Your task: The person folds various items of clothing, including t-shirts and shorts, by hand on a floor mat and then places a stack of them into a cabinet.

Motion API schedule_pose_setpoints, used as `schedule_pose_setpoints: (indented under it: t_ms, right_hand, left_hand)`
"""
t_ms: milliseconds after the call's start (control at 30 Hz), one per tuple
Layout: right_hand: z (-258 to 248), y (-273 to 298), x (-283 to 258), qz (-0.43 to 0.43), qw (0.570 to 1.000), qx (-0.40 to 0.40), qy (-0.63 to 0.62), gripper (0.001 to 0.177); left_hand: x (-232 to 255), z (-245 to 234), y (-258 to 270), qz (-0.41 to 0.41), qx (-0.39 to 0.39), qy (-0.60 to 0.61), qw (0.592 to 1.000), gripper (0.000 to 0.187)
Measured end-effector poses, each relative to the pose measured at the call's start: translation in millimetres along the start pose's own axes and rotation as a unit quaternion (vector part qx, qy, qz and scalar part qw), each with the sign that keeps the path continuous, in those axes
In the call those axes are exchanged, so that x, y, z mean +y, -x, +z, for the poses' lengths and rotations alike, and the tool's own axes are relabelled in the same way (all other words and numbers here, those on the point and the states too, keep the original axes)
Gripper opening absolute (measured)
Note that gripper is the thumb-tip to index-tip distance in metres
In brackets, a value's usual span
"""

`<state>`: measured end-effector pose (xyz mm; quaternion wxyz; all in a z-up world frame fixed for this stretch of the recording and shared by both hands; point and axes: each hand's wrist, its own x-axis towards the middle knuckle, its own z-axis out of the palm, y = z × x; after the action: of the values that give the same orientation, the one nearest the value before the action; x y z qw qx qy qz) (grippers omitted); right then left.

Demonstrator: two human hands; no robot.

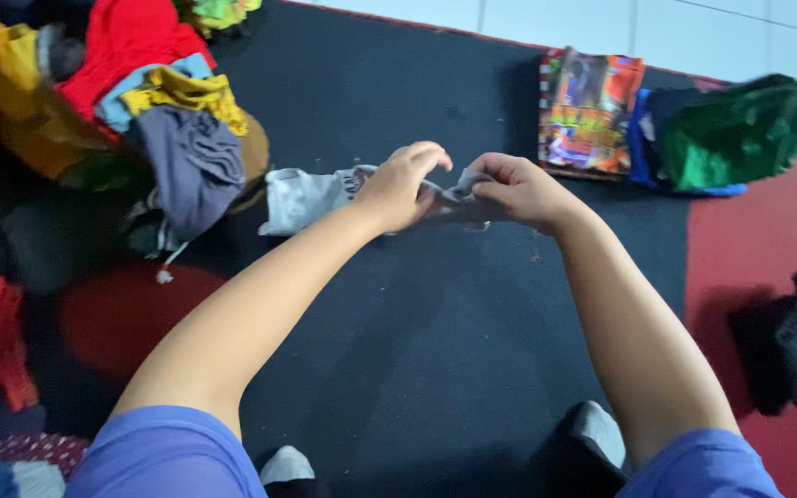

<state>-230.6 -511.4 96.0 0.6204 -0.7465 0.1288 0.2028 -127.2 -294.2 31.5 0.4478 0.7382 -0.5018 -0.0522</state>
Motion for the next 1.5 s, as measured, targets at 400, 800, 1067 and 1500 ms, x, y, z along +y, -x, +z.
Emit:
schedule_pose_setpoints:
  t_ms: [400,800,1067,1500]
  right_hand:
    - [-46.0,81.6,-37.4,-0.075,0.988,-0.063,0.124,0.02]
    - [-95.2,81.4,-63.4,-0.212,0.954,0.136,0.16,0.016]
    - [-118.8,52.2,-37.7,-0.23,0.892,0.246,0.302,0.031]
    - [-37.6,54.2,-95.0,-0.187,0.933,0.085,0.296,0.032]
  left_hand:
    - [81.4,12.6,-85.3,-0.078,-0.316,0.232,0.917,0.045]
    - [43.3,-57.8,-62.8,-0.168,-0.235,-0.053,0.956,0.023]
    - [10.8,-72.0,-64.0,-0.065,0.097,0.215,0.97,0.024]
    - [113.4,-54.2,-82.3,-0.099,-0.042,0.066,0.992,0.032]
